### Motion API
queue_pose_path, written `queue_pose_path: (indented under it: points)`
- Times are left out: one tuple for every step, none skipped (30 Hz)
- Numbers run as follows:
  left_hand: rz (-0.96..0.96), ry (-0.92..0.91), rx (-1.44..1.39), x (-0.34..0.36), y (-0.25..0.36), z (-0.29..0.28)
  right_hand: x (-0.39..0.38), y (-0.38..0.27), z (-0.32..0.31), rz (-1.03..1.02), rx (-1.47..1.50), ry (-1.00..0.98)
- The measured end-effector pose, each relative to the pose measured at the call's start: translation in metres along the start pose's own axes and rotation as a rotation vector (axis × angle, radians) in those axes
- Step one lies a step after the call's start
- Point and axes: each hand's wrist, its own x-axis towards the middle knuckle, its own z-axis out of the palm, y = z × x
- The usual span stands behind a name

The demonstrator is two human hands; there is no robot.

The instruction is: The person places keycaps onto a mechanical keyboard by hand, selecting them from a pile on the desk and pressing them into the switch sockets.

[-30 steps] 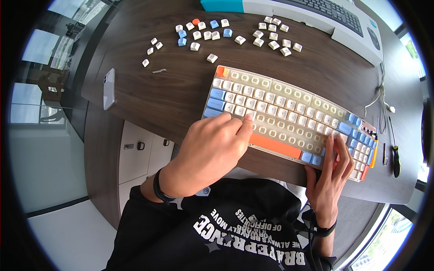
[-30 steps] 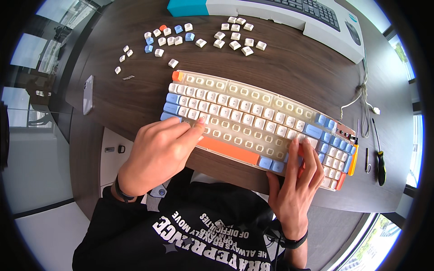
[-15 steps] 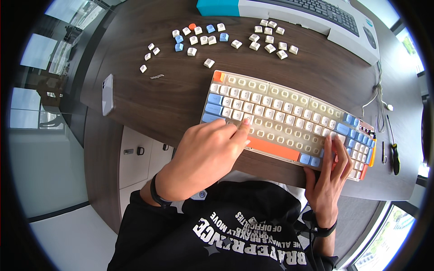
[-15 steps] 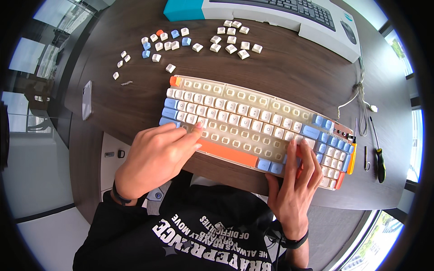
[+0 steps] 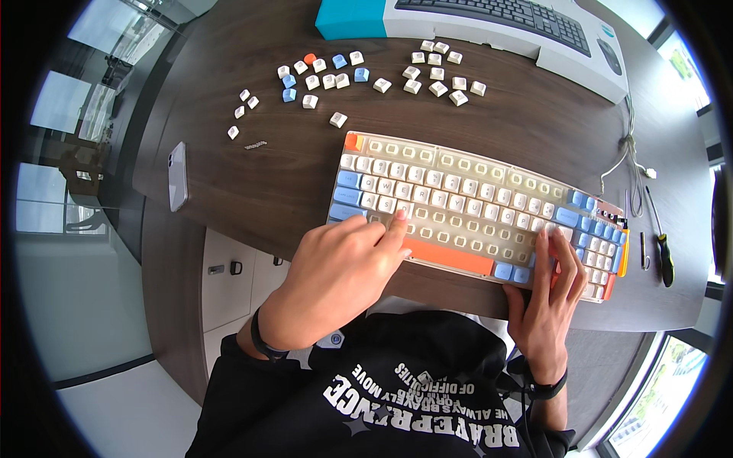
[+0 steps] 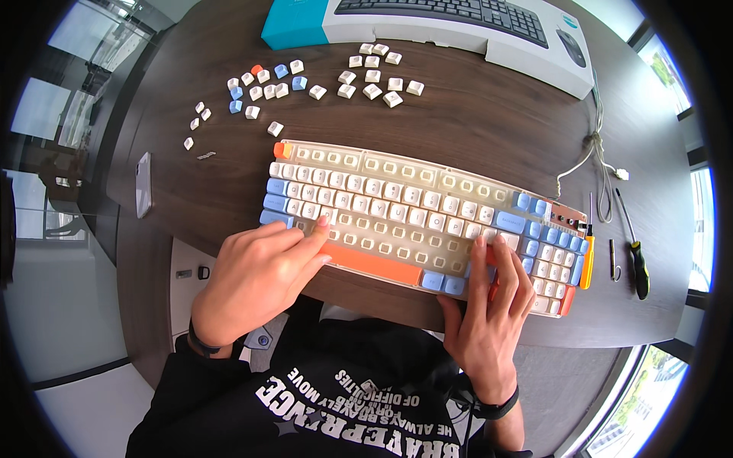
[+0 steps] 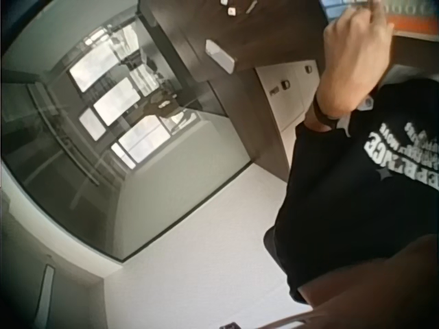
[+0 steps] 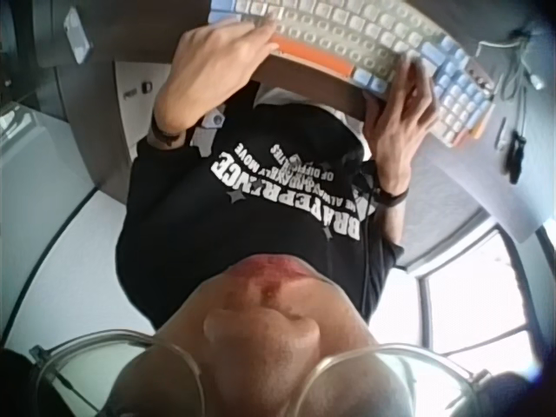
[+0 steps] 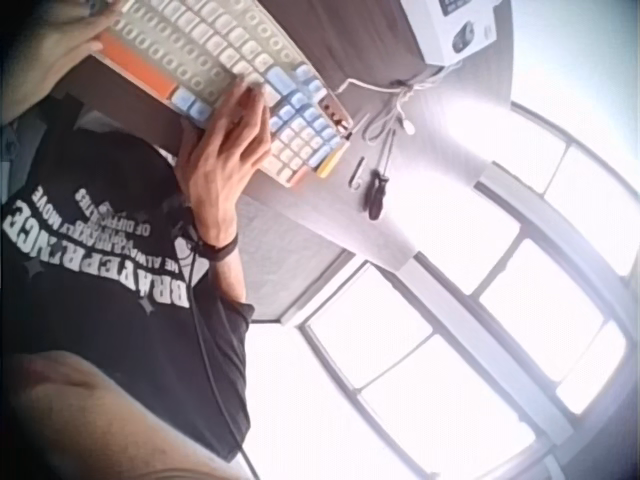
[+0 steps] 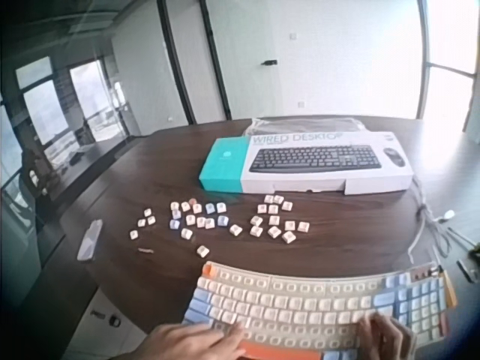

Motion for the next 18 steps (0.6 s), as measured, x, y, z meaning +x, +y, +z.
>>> queue_pose_path:
  points:
    - [-0.009,-0.010,-0.003,0.0001,0.0006,-0.0002,-0.0001,0.0002,0.0001,-0.002,0.000,-0.002]
    - [-0.008,-0.009,-0.002,0.0009,0.0011,-0.0004,0.0001,0.0005,0.0003,-0.004,0.000,-0.005]
    - [-0.008,-0.002,0.006,0.0006,0.0021,-0.0001,-0.0001,-0.0001,0.0002,-0.002,0.002,-0.006]
    - [-0.009,0.005,0.014,0.0005,0.0030,0.0002,0.0003,-0.0006,-0.0005,0.000,0.008,-0.008]
    - [-0.008,0.003,0.013,0.0003,0.0036,0.0005,0.0003,-0.0007,-0.0006,0.002,0.013,-0.010]
    - [-0.014,-0.001,0.014,0.0002,0.0039,-0.0001,0.0005,-0.0004,-0.0005,0.004,0.014,-0.011]
    - [-0.020,-0.004,0.016,0.0003,0.0043,-0.0006,0.0005,0.0000,-0.0001,-0.004,0.012,-0.008]
    - [-0.018,-0.005,0.015,0.0007,0.0051,-0.0013,0.0001,0.0003,0.0002,-0.011,0.010,-0.004]
    - [-0.008,-0.013,0.031,0.0024,0.0053,-0.0024,0.0002,0.0008,0.0005,-0.010,0.009,-0.002]
    - [0.004,-0.020,0.047,0.0041,0.0055,-0.0032,-0.0002,0.0010,0.0007,-0.009,0.010,-0.006]
    - [0.006,-0.019,0.048,0.0046,0.0057,-0.0029,-0.0004,0.0013,0.0007,-0.008,0.011,-0.010]
    - [-0.003,-0.025,0.050,0.0043,0.0059,-0.0021,-0.0004,0.0013,0.0009,-0.007,0.011,-0.007]
    - [-0.010,-0.032,0.053,0.0045,0.0061,-0.0018,-0.0001,0.0012,0.0011,-0.007,0.020,-0.012]
    - [-0.007,-0.031,0.054,0.0055,0.0061,-0.0025,0.0009,0.0014,0.0012,-0.007,0.028,-0.016]
    - [-0.018,-0.037,0.051,0.0052,0.0066,-0.0030,0.0003,0.0009,0.0005,-0.006,0.027,-0.014]
    - [-0.028,-0.044,0.047,0.0054,0.0066,-0.0033,0.0006,0.0008,-0.0003,0.001,0.024,-0.014]
    - [-0.019,-0.045,0.045,0.0062,0.0064,-0.0033,0.0014,0.0009,-0.0014,-0.004,0.013,-0.010]
    - [-0.022,-0.041,0.042,0.0067,0.0063,-0.0033,0.0023,0.0012,-0.0012,-0.013,0.006,-0.003]
